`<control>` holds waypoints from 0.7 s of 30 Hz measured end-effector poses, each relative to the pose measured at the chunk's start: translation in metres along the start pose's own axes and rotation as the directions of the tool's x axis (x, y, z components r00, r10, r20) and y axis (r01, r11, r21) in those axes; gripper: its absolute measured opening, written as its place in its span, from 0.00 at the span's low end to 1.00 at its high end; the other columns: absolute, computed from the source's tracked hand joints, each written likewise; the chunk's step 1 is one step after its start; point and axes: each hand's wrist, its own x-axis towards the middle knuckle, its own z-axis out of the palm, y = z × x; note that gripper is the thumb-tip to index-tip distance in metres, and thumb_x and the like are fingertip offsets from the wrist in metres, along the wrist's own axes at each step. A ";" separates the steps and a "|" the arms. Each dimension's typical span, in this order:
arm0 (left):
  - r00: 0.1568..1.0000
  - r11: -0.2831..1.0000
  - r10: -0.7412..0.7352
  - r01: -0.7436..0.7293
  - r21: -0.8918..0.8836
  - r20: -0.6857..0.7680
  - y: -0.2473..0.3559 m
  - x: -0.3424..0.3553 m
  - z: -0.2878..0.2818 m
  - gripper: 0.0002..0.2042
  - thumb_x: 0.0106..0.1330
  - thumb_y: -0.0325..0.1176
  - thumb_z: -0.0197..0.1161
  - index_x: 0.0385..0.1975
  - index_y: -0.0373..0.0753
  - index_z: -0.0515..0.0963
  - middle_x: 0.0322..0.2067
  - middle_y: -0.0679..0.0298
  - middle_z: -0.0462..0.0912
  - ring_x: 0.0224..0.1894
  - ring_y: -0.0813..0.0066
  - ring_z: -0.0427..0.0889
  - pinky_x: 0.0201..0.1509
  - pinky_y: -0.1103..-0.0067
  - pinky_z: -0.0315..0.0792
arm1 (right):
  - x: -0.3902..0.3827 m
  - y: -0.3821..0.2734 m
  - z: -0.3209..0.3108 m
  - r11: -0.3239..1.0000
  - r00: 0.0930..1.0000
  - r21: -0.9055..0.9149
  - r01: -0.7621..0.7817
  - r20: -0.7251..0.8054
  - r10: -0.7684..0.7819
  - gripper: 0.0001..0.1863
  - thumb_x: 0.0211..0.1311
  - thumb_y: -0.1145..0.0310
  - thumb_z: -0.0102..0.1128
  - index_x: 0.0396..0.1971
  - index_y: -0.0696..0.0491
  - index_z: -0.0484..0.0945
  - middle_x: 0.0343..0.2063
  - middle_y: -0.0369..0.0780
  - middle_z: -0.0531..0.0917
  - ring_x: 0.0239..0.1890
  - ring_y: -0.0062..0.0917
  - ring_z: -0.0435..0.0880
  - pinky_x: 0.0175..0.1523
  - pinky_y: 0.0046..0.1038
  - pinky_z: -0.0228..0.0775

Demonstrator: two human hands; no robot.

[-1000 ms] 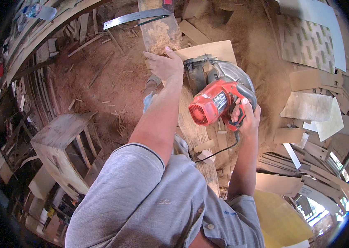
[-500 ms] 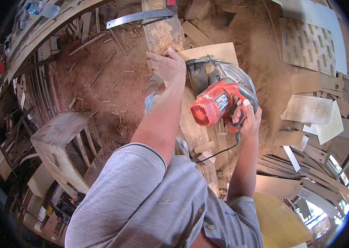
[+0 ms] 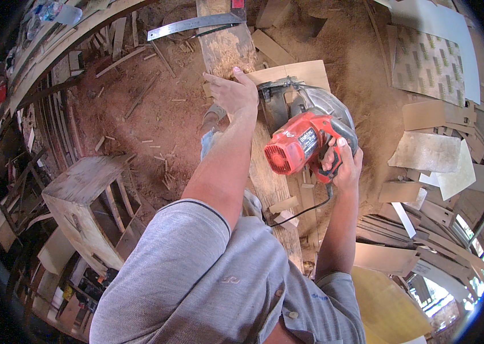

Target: The person cuts a wooden block using a circular saw, marks wood using a tape measure, a framing square, and a pencil, and cuts the wood again with the circular saw.

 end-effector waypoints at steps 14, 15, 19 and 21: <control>1.000 1.000 0.018 -0.018 0.012 -0.021 -0.006 -0.001 0.008 0.47 0.77 0.55 0.53 0.78 0.19 0.45 0.64 0.29 0.72 0.65 0.34 0.75 0.71 0.50 0.68 | 0.000 -0.003 0.004 1.000 1.000 -0.001 -0.005 -0.013 0.005 0.16 0.79 0.60 0.58 0.40 0.59 0.81 0.17 0.35 0.76 0.16 0.20 0.75 0.24 0.27 0.69; 1.000 1.000 0.018 -0.018 0.012 -0.021 -0.006 0.000 0.008 0.47 0.77 0.55 0.53 0.78 0.19 0.45 0.64 0.29 0.72 0.65 0.34 0.75 0.71 0.50 0.68 | 0.000 -0.003 0.005 1.000 1.000 -0.004 -0.008 -0.018 0.008 0.16 0.79 0.59 0.59 0.40 0.59 0.81 0.17 0.35 0.76 0.17 0.20 0.75 0.24 0.26 0.69; 1.000 1.000 0.014 -0.014 0.025 -0.024 -0.007 -0.001 0.009 0.47 0.77 0.55 0.53 0.78 0.19 0.45 0.62 0.29 0.73 0.64 0.34 0.76 0.70 0.50 0.68 | 0.001 -0.003 0.005 1.000 1.000 -0.012 -0.001 -0.018 0.001 0.16 0.79 0.59 0.58 0.40 0.59 0.81 0.18 0.35 0.75 0.17 0.20 0.75 0.24 0.26 0.69; 1.000 1.000 0.015 -0.014 0.024 -0.026 -0.006 -0.001 0.008 0.47 0.77 0.55 0.53 0.78 0.19 0.45 0.62 0.29 0.73 0.64 0.34 0.76 0.70 0.50 0.69 | 0.000 -0.003 0.005 1.000 1.000 -0.010 0.002 -0.017 -0.002 0.16 0.79 0.59 0.58 0.40 0.59 0.81 0.18 0.35 0.75 0.17 0.20 0.75 0.24 0.26 0.69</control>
